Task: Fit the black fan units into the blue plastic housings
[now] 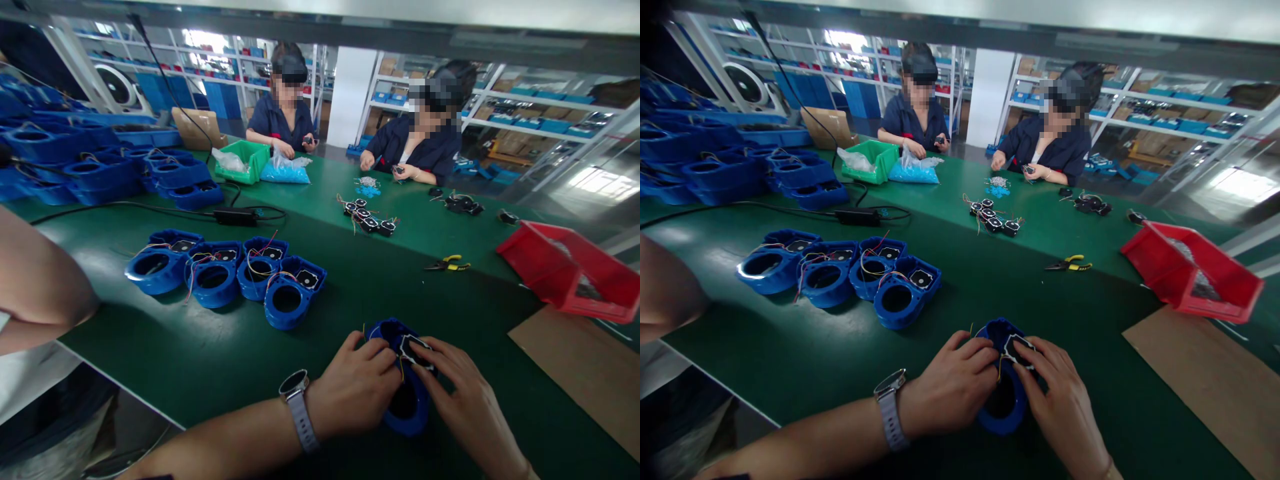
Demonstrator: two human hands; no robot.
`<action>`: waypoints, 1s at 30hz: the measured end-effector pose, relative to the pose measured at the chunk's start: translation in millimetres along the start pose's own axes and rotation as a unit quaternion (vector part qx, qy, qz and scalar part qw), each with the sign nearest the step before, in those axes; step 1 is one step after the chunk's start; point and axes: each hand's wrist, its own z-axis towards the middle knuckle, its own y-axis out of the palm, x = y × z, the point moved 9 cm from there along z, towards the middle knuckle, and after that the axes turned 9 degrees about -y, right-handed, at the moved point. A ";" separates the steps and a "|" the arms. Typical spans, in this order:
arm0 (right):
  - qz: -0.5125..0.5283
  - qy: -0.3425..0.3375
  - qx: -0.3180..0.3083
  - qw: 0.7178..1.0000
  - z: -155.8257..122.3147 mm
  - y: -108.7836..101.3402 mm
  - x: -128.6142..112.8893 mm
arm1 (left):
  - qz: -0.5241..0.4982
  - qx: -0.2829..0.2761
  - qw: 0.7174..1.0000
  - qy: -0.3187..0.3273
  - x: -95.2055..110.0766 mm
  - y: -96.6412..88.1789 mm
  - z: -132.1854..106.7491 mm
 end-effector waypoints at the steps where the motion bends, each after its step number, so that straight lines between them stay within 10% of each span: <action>1: 0.012 0.015 0.005 1.000 -2.6 1.0 3.2 | -0.002 -0.002 1.000 0.001 0.2 0.3 -0.1; 16: -0.011 -0.007 0.008 1.000 -2.6 -0.6 -6.6 | -0.011 -0.002 1.000 0.006 -0.4 0.6 0.1; 30: -0.047 0.081 -0.148 0.985 -31.8 27.8 3.9 | -0.104 0.015 0.994 -0.015 -5.9 -16.6 -17.2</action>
